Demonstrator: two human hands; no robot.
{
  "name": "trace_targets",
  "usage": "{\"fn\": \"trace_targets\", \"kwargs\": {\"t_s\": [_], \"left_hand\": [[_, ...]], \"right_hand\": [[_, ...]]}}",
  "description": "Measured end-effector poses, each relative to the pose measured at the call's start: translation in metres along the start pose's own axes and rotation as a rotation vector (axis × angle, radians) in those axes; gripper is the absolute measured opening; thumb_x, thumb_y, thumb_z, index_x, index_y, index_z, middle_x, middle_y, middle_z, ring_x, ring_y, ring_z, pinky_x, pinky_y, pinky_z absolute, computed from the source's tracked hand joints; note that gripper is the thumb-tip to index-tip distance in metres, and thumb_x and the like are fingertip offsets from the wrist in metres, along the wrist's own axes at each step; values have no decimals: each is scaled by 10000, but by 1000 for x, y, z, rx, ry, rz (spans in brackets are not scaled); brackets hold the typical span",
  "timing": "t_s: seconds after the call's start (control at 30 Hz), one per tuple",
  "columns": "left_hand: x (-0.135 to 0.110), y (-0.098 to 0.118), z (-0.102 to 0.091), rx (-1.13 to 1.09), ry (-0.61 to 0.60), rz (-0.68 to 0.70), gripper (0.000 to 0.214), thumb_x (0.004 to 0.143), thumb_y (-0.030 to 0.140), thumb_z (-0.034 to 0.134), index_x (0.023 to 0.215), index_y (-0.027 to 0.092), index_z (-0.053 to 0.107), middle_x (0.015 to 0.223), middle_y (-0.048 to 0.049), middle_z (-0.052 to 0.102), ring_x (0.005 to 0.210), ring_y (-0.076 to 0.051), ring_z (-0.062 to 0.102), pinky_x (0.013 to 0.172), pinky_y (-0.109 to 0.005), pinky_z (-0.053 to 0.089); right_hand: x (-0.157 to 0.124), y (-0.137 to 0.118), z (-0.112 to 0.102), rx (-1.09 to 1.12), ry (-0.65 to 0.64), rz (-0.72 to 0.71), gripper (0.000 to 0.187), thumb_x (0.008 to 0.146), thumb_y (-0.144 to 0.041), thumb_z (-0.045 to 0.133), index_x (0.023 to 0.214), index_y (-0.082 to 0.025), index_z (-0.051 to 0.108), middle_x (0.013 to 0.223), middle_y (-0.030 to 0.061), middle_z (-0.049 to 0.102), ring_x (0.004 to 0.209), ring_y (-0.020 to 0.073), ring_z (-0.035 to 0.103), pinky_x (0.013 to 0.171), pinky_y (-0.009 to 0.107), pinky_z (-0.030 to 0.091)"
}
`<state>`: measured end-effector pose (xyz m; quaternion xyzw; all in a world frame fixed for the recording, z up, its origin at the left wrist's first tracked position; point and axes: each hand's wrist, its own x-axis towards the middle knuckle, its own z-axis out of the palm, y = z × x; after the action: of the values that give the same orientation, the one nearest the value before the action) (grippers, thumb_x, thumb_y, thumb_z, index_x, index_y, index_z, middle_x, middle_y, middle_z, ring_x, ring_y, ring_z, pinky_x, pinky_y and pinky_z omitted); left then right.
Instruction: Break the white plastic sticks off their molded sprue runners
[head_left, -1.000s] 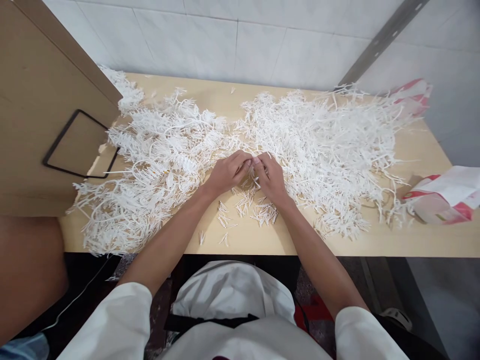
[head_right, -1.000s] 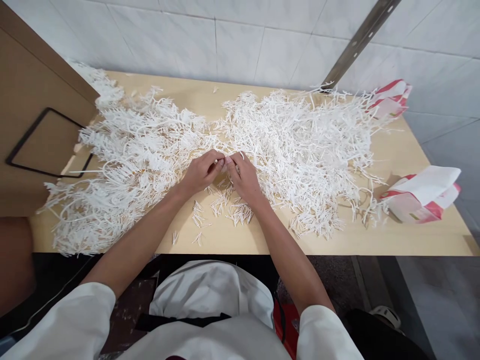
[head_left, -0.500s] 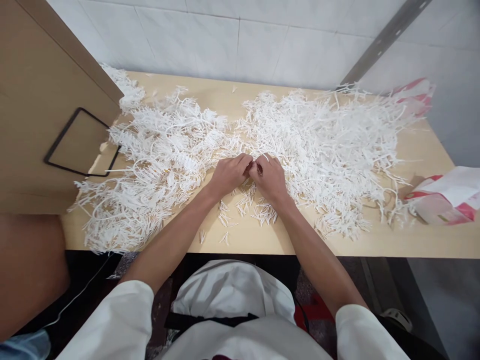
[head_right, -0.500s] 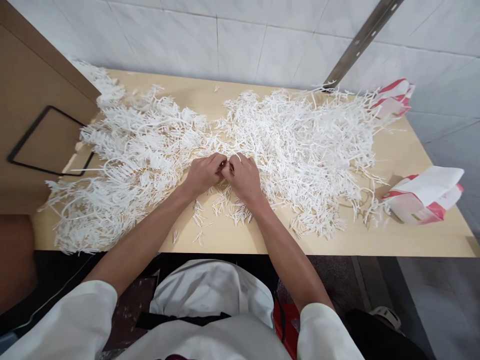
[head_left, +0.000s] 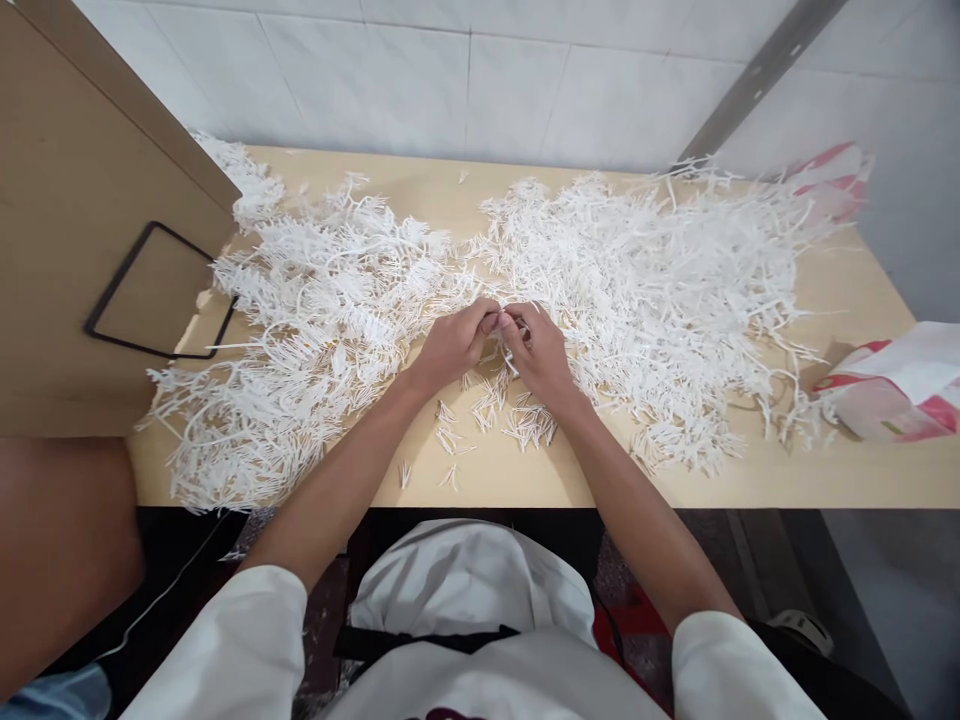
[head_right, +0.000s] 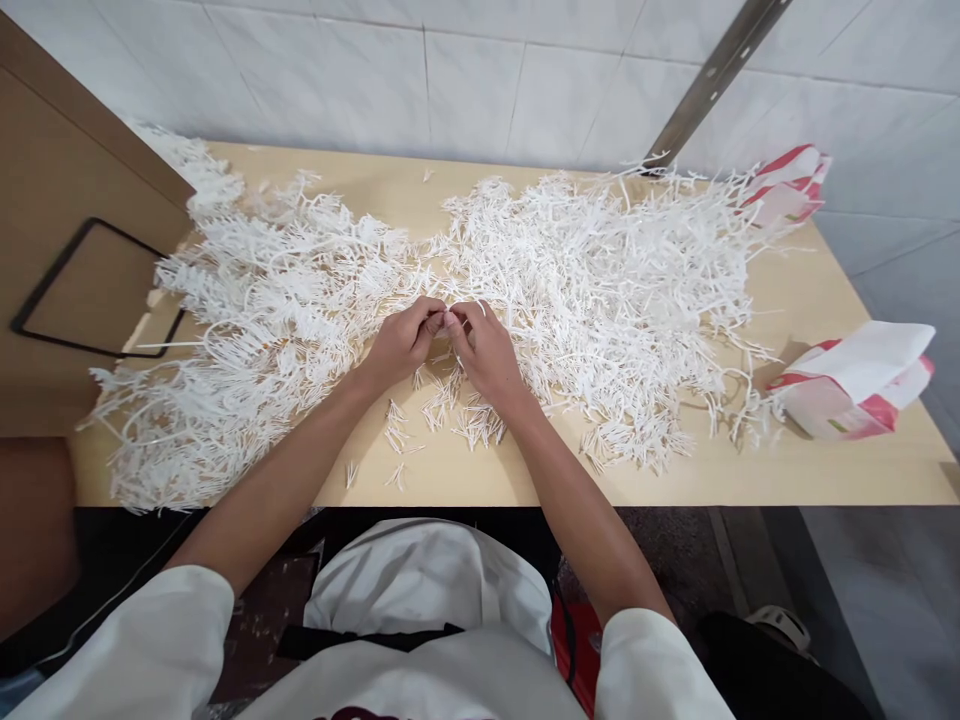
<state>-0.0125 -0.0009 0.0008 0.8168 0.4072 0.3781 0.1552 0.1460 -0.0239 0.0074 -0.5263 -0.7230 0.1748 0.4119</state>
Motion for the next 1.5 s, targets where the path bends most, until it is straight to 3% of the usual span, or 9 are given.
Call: {"fn": "trace_targets", "kwargs": {"t_s": [0.23,0.37,0.47,0.57,0.67,0.8,1.13,1.5], "left_hand": [[0,-1,7,142,125,50,124,901,286,462,854,194,531,680,14,629,551,-78,522,533,-221,355],[2,-3,4,130,187,-60,87,850,251,498,786,192,504,621,38,574,527,-69,476,533,-212,351],[2,-2,-2,11,156,-125,120,899,290,460,833,196,498,628,48,559,519,-62,466,546,-207,368],[1,0,-4,-47,83,-69,176,952,340,399,926,202,504,683,34,581,553,-66,494,565,-212,383],[0,0,-1,-42,55,-11,187,971,339,372,975,207,504,777,11,621,617,-74,537,604,-220,407],[0,-2,2,-1,67,-7,168,974,290,358,982,206,503,856,-6,649,693,-84,584,628,-224,418],[0,-2,8,125,141,-55,84,890,246,457,844,194,504,655,33,592,531,-67,493,523,-210,342],[0,5,16,360,150,-60,124,895,215,431,811,179,515,611,6,608,493,-80,488,484,-235,239]], "right_hand": [[1,5,-2,-78,-58,-67,175,949,-345,417,905,-243,551,815,-2,600,747,127,522,668,284,387],[-1,1,-1,-154,4,0,101,873,-251,475,784,-224,513,719,-21,544,632,111,458,597,273,336],[-2,-1,0,-124,5,9,121,901,-268,439,874,-233,551,795,-7,587,690,119,513,649,279,391],[-2,-1,0,-78,-10,-13,182,925,-280,422,1025,-257,572,970,18,625,834,138,577,725,290,453],[-1,0,-1,-78,-42,-14,223,944,-364,426,1071,-269,584,987,17,641,893,150,593,755,297,474],[-1,-1,-1,-128,-44,-49,240,932,-410,465,1027,-254,620,869,7,657,775,134,595,722,286,474],[-4,0,6,-220,187,-241,145,864,-228,529,830,-217,669,773,13,675,675,104,600,631,248,490],[-2,3,3,-259,183,-214,89,774,-157,558,734,-203,624,696,-13,636,604,82,556,572,212,453]]}}
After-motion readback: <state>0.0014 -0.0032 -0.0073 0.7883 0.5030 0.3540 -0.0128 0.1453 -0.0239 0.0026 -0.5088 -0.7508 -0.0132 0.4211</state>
